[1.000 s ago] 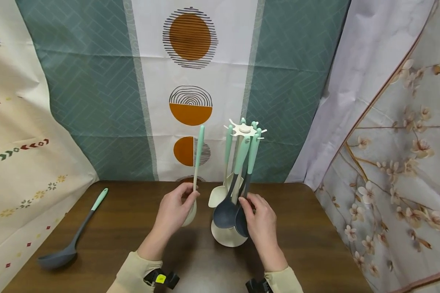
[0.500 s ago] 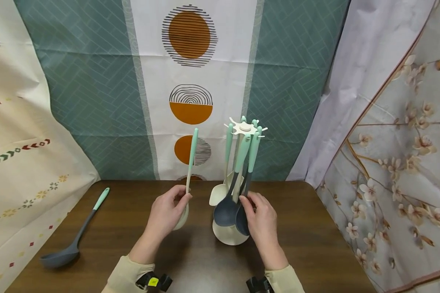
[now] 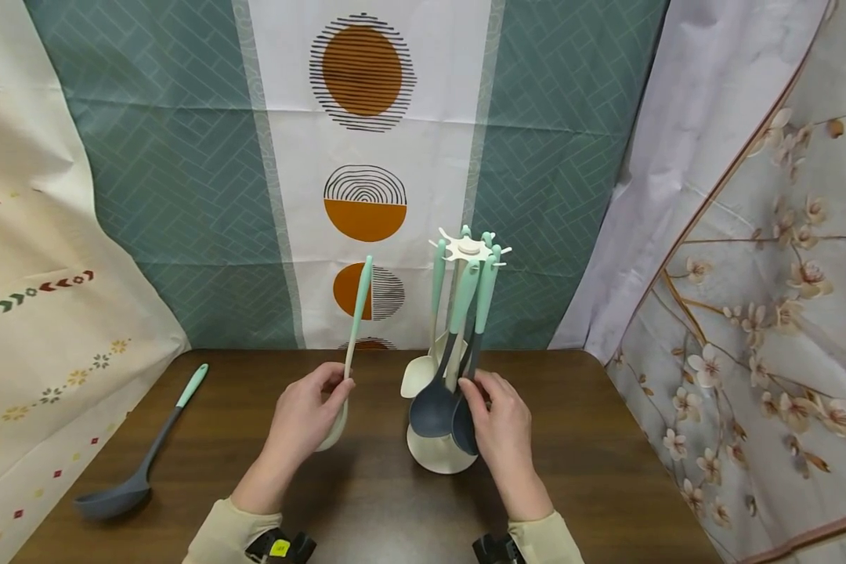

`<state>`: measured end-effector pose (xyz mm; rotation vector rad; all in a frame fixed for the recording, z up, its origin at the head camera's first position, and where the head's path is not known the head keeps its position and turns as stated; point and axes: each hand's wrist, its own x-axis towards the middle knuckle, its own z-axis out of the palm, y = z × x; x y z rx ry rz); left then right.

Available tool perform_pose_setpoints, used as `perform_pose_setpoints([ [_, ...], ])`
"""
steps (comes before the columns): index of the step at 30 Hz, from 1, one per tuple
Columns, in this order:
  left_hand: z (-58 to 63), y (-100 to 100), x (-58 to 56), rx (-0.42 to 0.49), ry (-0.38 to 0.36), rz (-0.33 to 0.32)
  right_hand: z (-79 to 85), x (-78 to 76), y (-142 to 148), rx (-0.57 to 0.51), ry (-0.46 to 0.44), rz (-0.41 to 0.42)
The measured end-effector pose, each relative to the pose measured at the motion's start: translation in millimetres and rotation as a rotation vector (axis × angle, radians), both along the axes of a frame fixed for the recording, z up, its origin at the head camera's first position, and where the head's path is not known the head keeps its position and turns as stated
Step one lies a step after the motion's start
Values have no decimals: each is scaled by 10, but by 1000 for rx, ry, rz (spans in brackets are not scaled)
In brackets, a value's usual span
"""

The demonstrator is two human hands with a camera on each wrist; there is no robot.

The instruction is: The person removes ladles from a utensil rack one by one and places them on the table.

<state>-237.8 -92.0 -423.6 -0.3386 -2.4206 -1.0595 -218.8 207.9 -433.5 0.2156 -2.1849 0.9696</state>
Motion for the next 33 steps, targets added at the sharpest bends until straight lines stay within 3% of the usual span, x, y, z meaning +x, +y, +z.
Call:
perform_pose_setpoints([
  [21,-163,-380,54,-142,-64,76,-9,1,-11,2,-9,-12],
  [33,-212,-537,62,-177,-89,79,-11,17,-7,-4,-16,-18],
])
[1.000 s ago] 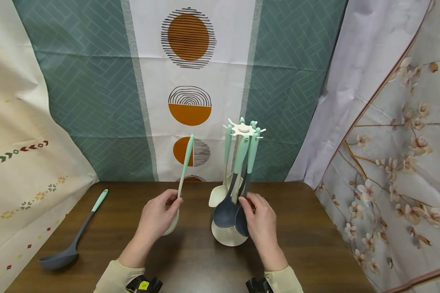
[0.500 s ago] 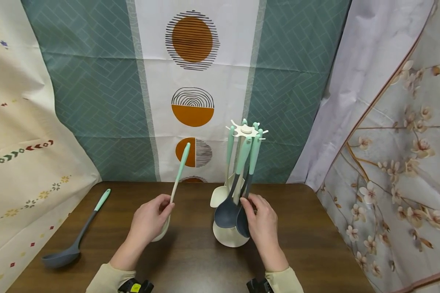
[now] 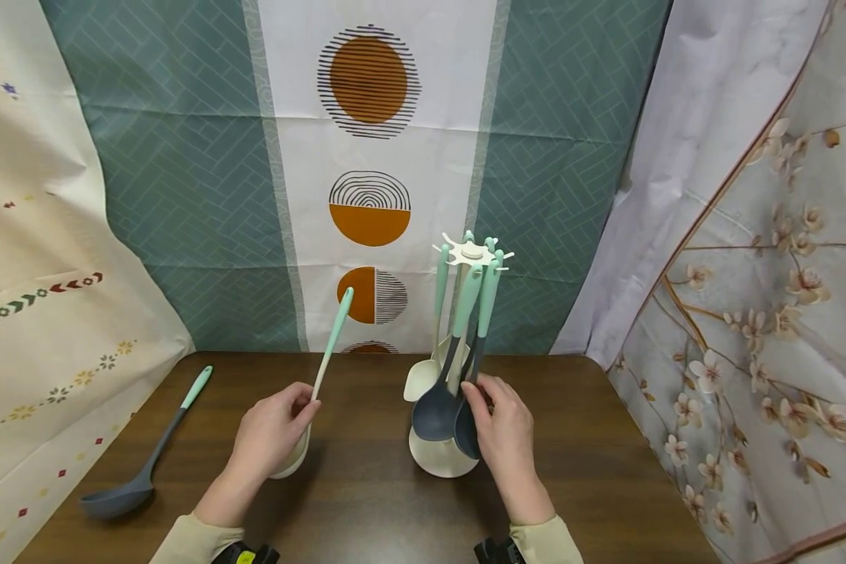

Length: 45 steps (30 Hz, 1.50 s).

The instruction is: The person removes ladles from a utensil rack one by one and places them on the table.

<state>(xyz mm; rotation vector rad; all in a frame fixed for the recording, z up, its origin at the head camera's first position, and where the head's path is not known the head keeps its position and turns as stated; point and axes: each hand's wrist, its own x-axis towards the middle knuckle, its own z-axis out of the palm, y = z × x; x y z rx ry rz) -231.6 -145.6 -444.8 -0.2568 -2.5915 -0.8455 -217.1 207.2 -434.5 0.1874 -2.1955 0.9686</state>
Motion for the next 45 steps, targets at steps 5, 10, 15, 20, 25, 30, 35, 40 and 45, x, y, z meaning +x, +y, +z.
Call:
perform_pose_setpoints([
  [5,-21,-54,-1,-17,-33,7,-8,1,1,1,6,-3],
  [10,-76,-145,0,-44,-72,23,-7,-7,5,6,11,0],
  [15,-113,-220,-15,-71,-86,26,-5,-10,8,11,18,-1],
  [20,-136,-290,-21,-100,-98,44,-6,1,8,9,27,-2],
  [25,-162,-364,-26,-117,-127,64,-4,5,10,11,26,-7],
  [30,-177,-426,-47,-134,-156,78,-6,3,9,16,19,-7],
  [35,-201,-488,-71,-141,-205,96,-8,1,7,15,15,-4],
  [40,-224,-535,-81,-157,-224,110,-8,2,8,19,16,-6],
  [45,-270,-576,-77,-183,-251,122,3,8,4,15,8,-6],
])
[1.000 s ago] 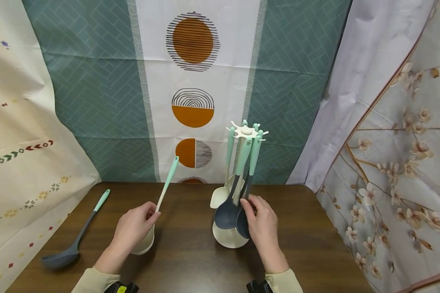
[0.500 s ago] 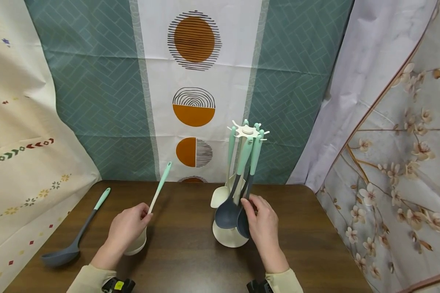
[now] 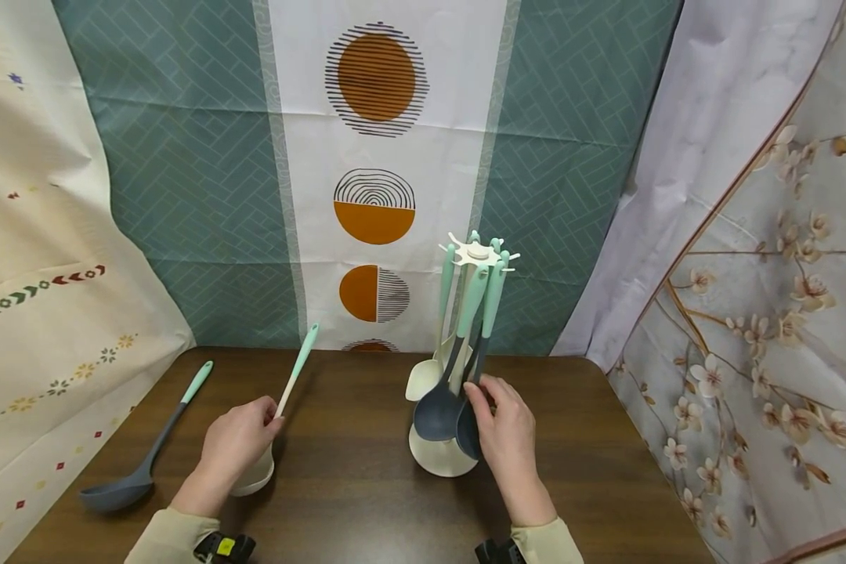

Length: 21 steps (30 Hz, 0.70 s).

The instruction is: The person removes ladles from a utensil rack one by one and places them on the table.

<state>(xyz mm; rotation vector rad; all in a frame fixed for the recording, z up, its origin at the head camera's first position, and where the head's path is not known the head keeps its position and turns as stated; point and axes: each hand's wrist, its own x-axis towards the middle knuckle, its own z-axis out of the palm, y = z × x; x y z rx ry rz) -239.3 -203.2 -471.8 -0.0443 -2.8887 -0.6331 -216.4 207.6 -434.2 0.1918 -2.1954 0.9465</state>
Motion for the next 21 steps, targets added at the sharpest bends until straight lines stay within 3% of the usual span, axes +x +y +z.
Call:
perform_pose_setpoints([
  [8,-69,-117,10,-21,-3,1,20,-1,-6,7,16,8],
  [21,-98,-300,-8,-32,-80,39,3,-2,0,4,-8,-3],
])
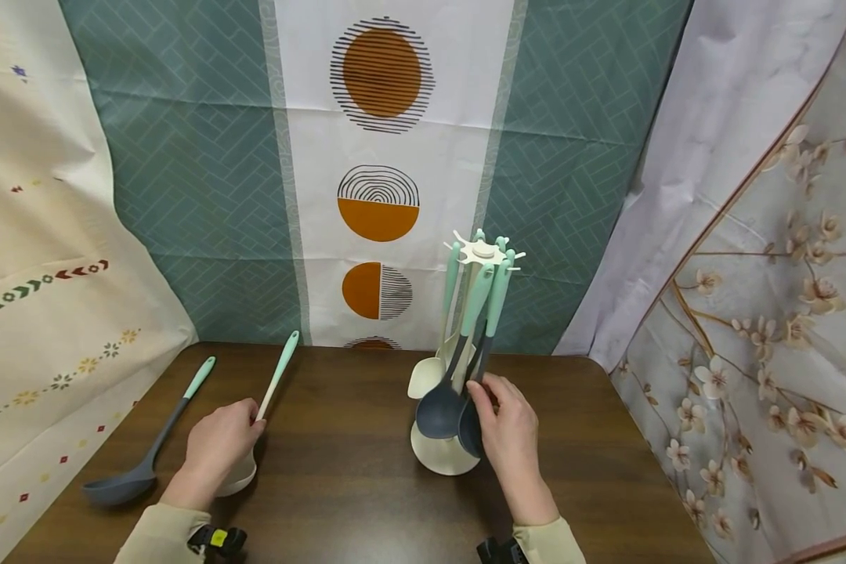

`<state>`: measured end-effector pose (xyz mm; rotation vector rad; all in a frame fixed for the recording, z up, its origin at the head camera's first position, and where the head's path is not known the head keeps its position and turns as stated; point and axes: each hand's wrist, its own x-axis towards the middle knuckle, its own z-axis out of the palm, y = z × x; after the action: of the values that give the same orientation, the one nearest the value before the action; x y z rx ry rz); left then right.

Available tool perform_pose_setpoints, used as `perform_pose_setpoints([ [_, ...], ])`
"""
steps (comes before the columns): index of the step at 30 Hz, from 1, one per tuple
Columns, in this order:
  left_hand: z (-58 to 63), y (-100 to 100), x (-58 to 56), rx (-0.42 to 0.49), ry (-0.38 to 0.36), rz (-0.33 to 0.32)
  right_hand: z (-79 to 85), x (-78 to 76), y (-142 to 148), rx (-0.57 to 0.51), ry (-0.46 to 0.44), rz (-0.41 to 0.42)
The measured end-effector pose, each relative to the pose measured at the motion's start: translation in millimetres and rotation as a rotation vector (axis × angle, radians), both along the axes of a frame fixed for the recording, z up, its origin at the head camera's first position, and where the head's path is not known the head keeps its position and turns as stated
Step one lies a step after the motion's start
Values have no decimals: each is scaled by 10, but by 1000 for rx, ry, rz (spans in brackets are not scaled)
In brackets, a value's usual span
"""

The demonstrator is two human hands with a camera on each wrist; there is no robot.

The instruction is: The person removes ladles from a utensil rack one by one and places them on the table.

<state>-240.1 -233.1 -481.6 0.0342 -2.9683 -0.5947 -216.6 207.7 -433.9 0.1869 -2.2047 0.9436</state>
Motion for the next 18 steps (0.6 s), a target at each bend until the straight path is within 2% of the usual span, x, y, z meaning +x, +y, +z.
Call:
perform_pose_setpoints([
  [8,0,-96,-14,-7,-19,11,-5,-7,5,-14,20,10],
  [18,-5,-200,-5,-34,-45,17,-7,-1,-2,-17,1,3],
])
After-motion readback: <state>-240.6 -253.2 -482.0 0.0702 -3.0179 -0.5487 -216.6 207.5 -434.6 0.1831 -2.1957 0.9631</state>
